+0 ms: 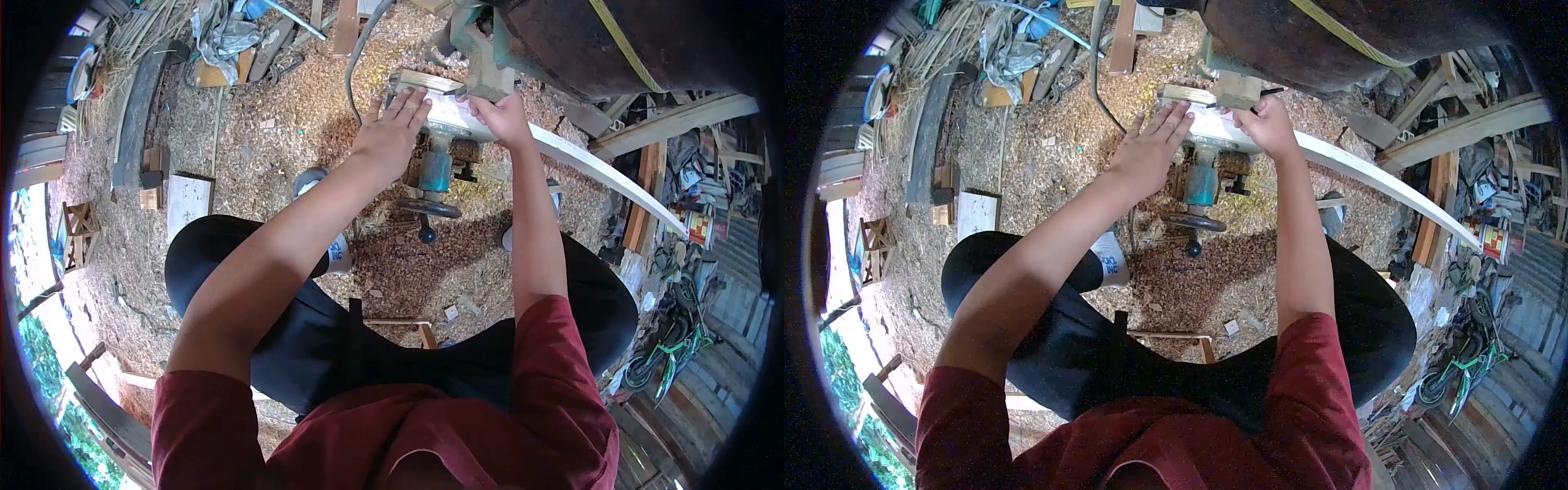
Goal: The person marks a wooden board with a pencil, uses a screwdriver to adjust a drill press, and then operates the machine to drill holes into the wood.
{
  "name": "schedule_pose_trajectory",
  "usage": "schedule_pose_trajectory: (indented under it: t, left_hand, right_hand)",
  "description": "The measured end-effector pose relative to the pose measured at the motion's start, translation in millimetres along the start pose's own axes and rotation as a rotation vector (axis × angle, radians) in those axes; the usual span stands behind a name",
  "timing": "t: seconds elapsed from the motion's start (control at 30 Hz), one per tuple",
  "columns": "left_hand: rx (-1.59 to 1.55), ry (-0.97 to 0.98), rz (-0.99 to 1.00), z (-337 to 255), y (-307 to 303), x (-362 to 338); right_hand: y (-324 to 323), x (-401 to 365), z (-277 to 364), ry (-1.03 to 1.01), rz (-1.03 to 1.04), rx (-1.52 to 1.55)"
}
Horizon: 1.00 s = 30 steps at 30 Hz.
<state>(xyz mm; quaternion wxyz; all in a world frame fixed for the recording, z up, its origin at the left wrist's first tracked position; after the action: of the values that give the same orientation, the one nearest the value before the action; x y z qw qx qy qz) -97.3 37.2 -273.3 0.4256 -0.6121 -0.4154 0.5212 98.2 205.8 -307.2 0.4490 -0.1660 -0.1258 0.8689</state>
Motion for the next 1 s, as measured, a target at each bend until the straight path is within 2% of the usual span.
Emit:
schedule_pose_trajectory:
  t: [0.23,0.43,0.53,0.63,0.73,0.8,1.0]
  left_hand:
    - [-0.006,0.0,-0.002,0.5,-1.2,2.0]
    - [-0.007,0.008,-0.035,0.1,5.0,3.4]
    - [0.015,0.007,-0.019,0.4,0.2,2.0]
    - [0.012,0.007,-0.016,0.6,2.3,0.7]
    - [-0.003,0.005,-0.026,-0.8,3.1,2.4]
    - [0.002,-0.001,-0.023,0.7,2.0,3.1]
    - [0.012,0.007,-0.026,-0.4,4.3,3.3]
  right_hand:
    - [0.0,-4.2,7.4,-0.013,0.014,0.106]
    - [-2.2,-5.1,5.8,0.016,-0.008,0.003]
    - [-0.6,-3.8,1.1,0.022,-0.026,0.105]
    - [-3.0,0.9,-8.7,-0.043,-0.007,0.028]
    - [-4.1,-1.0,-1.9,0.04,-0.02,-0.047]
    - [-2.4,-5.6,6.8,0.017,-0.009,0.105]
    - [1.1,-5.2,5.4,-0.024,-0.018,0.146]
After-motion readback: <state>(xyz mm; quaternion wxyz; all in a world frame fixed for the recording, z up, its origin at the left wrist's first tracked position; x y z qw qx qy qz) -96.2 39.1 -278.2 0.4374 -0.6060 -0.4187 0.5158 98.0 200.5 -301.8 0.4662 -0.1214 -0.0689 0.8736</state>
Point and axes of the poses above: each hand's wrist, its own x-axis towards the middle knuckle, its own y-axis out of the palm, z = x × y, the point moved 1 cm from there along x, towards the middle knuckle
